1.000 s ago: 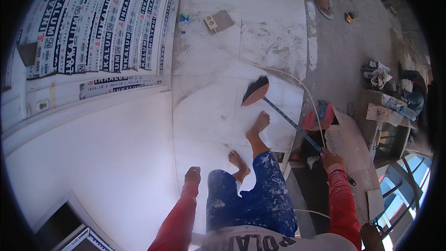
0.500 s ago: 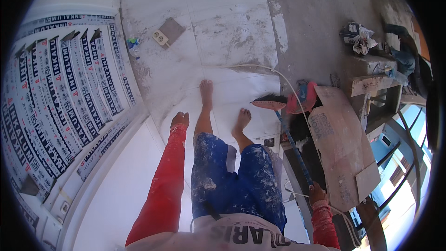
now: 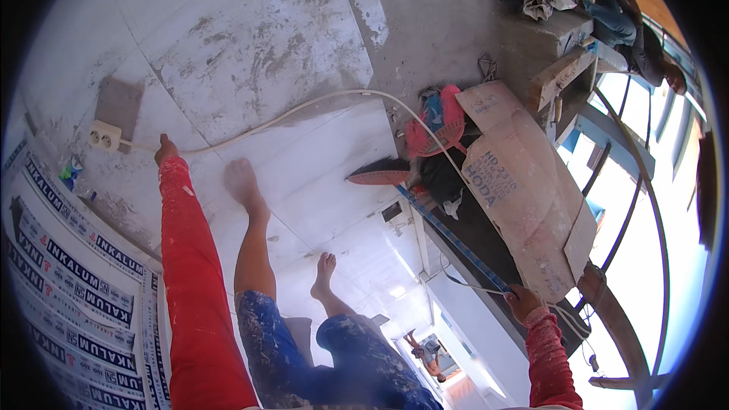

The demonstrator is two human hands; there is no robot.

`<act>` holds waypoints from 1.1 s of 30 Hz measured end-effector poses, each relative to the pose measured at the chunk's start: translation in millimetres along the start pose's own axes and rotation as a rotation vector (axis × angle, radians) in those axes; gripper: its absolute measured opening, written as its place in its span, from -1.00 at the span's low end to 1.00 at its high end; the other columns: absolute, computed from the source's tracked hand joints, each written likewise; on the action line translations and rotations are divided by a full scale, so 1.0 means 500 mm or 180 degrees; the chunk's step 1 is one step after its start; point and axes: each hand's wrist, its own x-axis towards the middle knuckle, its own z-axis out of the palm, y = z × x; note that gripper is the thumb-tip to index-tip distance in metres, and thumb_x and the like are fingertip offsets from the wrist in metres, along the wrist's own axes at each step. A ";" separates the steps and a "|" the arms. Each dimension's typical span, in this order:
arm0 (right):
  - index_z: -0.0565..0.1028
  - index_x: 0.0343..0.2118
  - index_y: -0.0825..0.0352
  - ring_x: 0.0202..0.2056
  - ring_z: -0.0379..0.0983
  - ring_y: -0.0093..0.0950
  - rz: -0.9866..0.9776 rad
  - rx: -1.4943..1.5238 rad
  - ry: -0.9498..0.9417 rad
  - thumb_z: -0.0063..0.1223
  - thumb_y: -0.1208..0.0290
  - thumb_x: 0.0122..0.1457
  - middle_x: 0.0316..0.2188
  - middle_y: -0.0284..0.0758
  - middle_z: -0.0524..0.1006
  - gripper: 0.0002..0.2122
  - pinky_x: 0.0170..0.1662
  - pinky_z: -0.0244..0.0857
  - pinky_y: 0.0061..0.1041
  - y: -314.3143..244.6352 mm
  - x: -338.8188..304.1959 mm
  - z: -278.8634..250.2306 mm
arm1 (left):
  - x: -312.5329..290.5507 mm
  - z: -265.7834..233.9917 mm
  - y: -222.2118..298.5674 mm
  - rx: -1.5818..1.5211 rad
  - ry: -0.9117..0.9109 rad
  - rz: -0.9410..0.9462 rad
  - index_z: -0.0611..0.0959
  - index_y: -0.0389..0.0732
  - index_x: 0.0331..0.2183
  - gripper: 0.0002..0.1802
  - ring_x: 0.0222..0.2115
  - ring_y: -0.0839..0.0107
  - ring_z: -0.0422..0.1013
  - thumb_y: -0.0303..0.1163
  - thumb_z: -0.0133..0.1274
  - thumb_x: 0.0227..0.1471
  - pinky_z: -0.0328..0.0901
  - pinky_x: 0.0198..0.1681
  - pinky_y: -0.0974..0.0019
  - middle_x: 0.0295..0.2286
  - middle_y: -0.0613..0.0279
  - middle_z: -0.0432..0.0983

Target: The person sweeps a tiled floor with a broom, moving debris toward the edge of a balcony. They briefly pick up a doormat and a piece of cardboard, then continue sweeping. Other people are visible in the background.

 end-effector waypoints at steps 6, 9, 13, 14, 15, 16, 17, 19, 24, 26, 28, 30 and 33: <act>0.44 -0.04 0.09 -0.11 0.44 -0.14 0.0228 -0.0216 -0.0138 -0.10 0.08 0.17 -0.19 -0.14 0.53 -0.66 -0.05 0.29 -0.21 -0.034 -0.005 -0.044 | -0.051 -0.021 -0.031 -0.0481 0.0103 0.1106 0.44 -0.45 -0.11 -0.30 -0.21 0.13 0.32 0.05 -0.03 -0.02 0.23 -0.13 0.24 -0.24 -0.08 0.37; 0.45 -0.06 0.08 -0.13 0.45 -0.14 0.0085 -0.0169 -0.0011 -0.11 0.09 0.18 -0.21 -0.14 0.54 -0.67 -0.07 0.31 -0.22 -0.054 -0.017 -0.043 | -0.138 -0.017 -0.150 -0.0543 0.0336 0.1519 0.45 -0.40 -0.12 -0.38 -0.29 0.20 0.31 -0.01 -0.06 0.02 0.23 -0.22 0.27 -0.30 0.00 0.36; 0.46 -0.07 0.08 -0.20 0.48 -0.15 0.0336 -0.0333 -0.0152 -0.10 0.10 0.19 -0.28 -0.15 0.56 -0.69 -0.13 0.34 -0.24 -0.056 -0.008 -0.023 | -0.119 -0.011 -0.175 -0.0860 -0.0237 0.1570 0.46 -0.34 -0.13 -0.49 -0.40 0.30 0.30 -0.08 -0.10 0.07 0.24 -0.33 0.31 -0.39 0.10 0.35; 0.47 -0.09 0.08 -0.22 0.49 -0.16 0.0282 -0.0367 -0.0025 -0.09 0.10 0.18 -0.31 -0.16 0.57 -0.70 -0.15 0.35 -0.24 -0.052 -0.004 -0.017 | -0.101 -0.019 -0.143 -0.1023 -0.0468 0.1581 0.46 -0.32 -0.13 -0.52 -0.42 0.32 0.30 -0.10 -0.11 0.09 0.24 -0.35 0.32 -0.41 0.13 0.34; 0.47 -0.10 0.08 -0.24 0.50 -0.17 0.0274 -0.0365 0.0010 -0.09 0.09 0.18 -0.34 -0.16 0.57 -0.71 -0.16 0.36 -0.24 -0.045 -0.001 -0.012 | -0.089 -0.027 -0.093 -0.1244 -0.0747 0.1567 0.46 -0.31 -0.14 -0.55 -0.45 0.35 0.30 -0.12 -0.12 0.10 0.24 -0.38 0.33 -0.43 0.16 0.34; 0.48 -0.12 0.08 -0.26 0.51 -0.18 0.0271 -0.0326 0.0066 -0.08 0.09 0.18 -0.36 -0.17 0.58 -0.71 -0.18 0.36 -0.24 -0.037 0.004 -0.007 | -0.089 -0.044 -0.046 -0.1409 -0.0968 0.1578 0.47 -0.29 -0.14 -0.57 -0.48 0.37 0.29 -0.13 -0.13 0.12 0.24 -0.41 0.34 -0.46 0.18 0.34; 0.48 -0.14 0.09 -0.28 0.52 -0.18 0.0217 -0.0336 0.0081 -0.08 0.09 0.18 -0.38 -0.18 0.58 -0.72 -0.20 0.37 -0.24 -0.028 0.008 -0.003 | -0.102 -0.065 0.003 -0.1551 -0.1196 0.1589 0.47 -0.27 -0.14 -0.60 -0.50 0.39 0.29 -0.15 -0.14 0.13 0.24 -0.43 0.34 -0.48 0.21 0.33; 0.49 -0.17 0.11 -0.31 0.53 -0.20 0.0078 -0.0318 0.0215 -0.07 0.09 0.17 -0.42 -0.19 0.58 -0.72 -0.22 0.37 -0.23 -0.007 0.016 0.008 | -0.176 -0.128 0.082 -0.1698 -0.1556 0.1710 0.47 -0.24 -0.15 -0.65 -0.56 0.44 0.29 -0.19 -0.16 0.16 0.25 -0.49 0.36 -0.52 0.26 0.33; 0.48 -0.19 0.13 -0.28 0.54 -0.25 -0.0162 -0.0226 0.0027 -0.20 0.05 0.23 -0.39 -0.24 0.59 -0.69 -0.22 0.40 -0.28 0.054 0.036 0.037 | -0.549 -0.294 0.105 -0.0887 -0.2139 0.2636 0.47 -0.15 -0.08 -0.70 -0.78 0.69 0.08 -0.30 -0.08 0.15 0.06 -0.75 0.51 -0.67 0.50 0.17; 0.48 -0.19 0.14 -0.28 0.55 -0.27 -0.0361 -0.0343 0.0214 -0.20 0.05 0.23 -0.38 -0.26 0.59 -0.68 -0.23 0.40 -0.30 0.086 0.052 0.041 | -0.725 -0.320 0.094 -0.0018 -0.2089 0.3412 0.48 -0.24 -0.04 -0.65 -0.70 0.68 0.14 -0.33 -0.10 0.15 0.12 -0.66 0.51 -0.63 0.47 0.24; 0.48 -0.18 0.15 -0.30 0.56 -0.31 -0.0524 -0.0401 0.0404 -0.22 0.05 0.24 -0.39 -0.28 0.60 -0.68 -0.25 0.40 -0.33 0.121 0.075 0.046 | -0.913 -0.323 0.044 0.0738 -0.1798 0.4688 0.48 -0.38 -0.05 -0.63 -0.54 0.64 0.23 -0.37 -0.11 0.16 0.19 -0.48 0.53 -0.51 0.32 0.42; 0.47 -0.17 0.17 -0.31 0.56 -0.32 -0.0696 -0.0321 0.0285 -0.22 0.06 0.24 -0.40 -0.28 0.59 -0.67 -0.27 0.40 -0.33 0.159 0.103 0.057 | -1.110 -0.313 -0.014 0.0968 -0.2089 0.5388 0.51 -0.34 -0.06 -0.64 -0.54 0.59 0.28 -0.36 -0.07 0.14 0.25 -0.45 0.41 -0.52 0.23 0.48; 0.44 -0.17 0.22 -0.35 0.56 -0.33 -0.0918 -0.0037 0.0150 -0.22 0.09 0.25 -0.43 -0.30 0.59 -0.68 -0.31 0.38 -0.32 0.217 0.144 0.104 | -1.396 -0.280 -0.071 0.1935 -0.2531 0.5697 0.54 -0.30 -0.10 -0.66 -0.62 0.40 0.36 -0.36 -0.05 0.10 0.28 -0.45 0.34 -0.60 0.05 0.48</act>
